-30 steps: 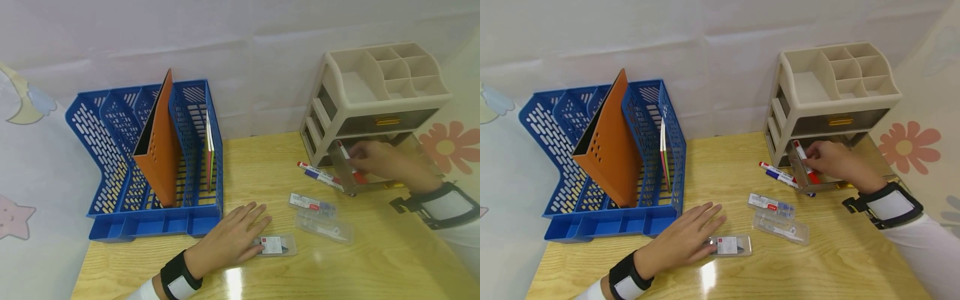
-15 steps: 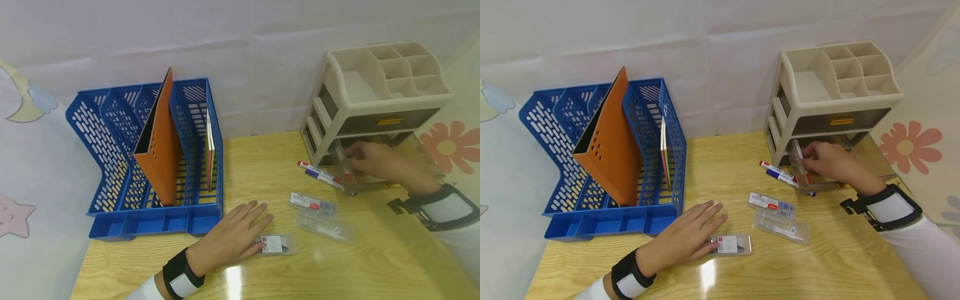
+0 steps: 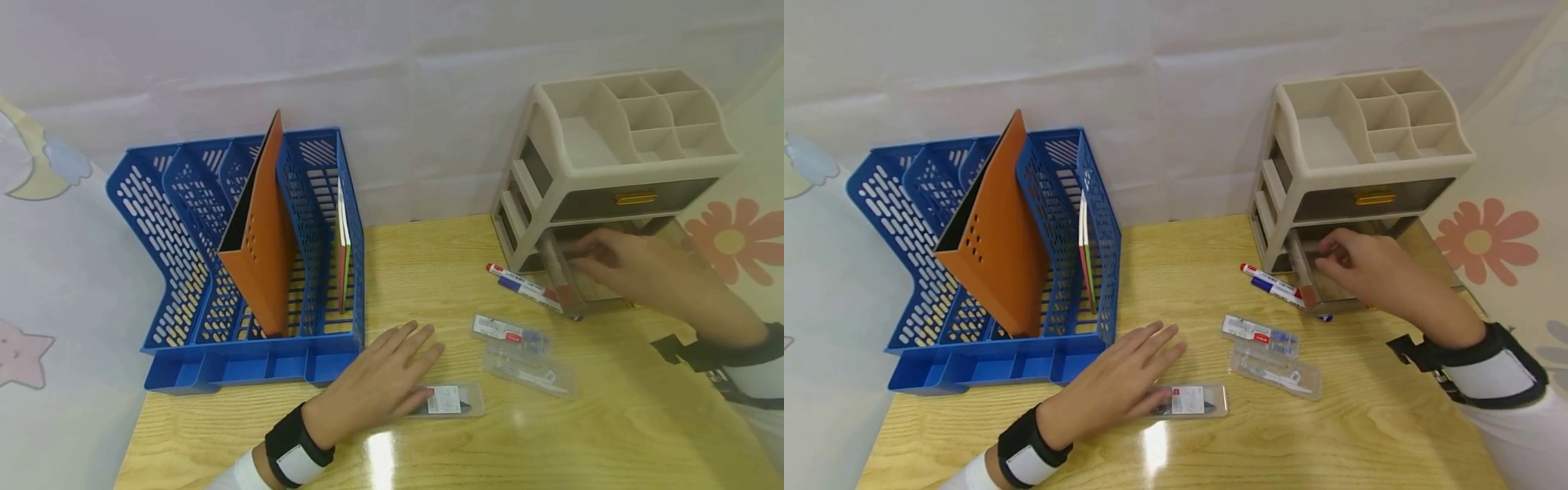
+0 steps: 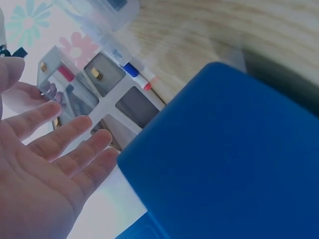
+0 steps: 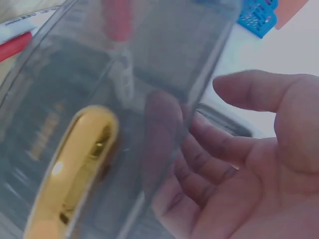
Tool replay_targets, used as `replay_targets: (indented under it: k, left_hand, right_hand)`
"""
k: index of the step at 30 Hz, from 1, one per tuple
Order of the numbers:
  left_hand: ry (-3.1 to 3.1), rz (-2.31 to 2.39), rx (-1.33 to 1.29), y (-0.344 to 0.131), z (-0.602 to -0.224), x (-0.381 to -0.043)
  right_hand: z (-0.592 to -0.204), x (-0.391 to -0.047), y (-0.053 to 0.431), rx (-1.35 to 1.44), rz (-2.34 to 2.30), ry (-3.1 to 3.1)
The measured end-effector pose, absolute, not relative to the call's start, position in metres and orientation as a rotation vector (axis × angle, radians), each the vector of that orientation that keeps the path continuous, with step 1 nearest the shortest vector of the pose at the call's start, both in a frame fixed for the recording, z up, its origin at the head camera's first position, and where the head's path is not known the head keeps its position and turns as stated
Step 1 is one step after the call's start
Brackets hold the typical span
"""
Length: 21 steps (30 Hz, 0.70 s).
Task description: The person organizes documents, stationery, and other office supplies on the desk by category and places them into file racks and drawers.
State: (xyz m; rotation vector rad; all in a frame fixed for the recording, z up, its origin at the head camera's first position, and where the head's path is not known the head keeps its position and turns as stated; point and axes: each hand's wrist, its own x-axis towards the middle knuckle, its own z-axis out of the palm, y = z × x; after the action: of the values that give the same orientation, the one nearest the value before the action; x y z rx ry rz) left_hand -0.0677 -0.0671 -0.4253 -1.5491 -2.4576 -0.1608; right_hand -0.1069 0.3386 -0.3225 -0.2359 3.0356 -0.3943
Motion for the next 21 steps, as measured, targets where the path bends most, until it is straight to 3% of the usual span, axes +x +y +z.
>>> replay_targets:
  k: [10, 21]
  left_hand:
    - [-2.431, -0.228, -1.502, -0.064, -0.42, -0.071]
    - [-2.436, -0.247, -1.472, -0.056, -0.414, -0.076]
  right_hand:
    - [-0.311, -0.075, 0.314, -0.278, -0.522, 3.24]
    - [-0.314, -0.048, 0.291, -0.526, -0.531, 3.374]
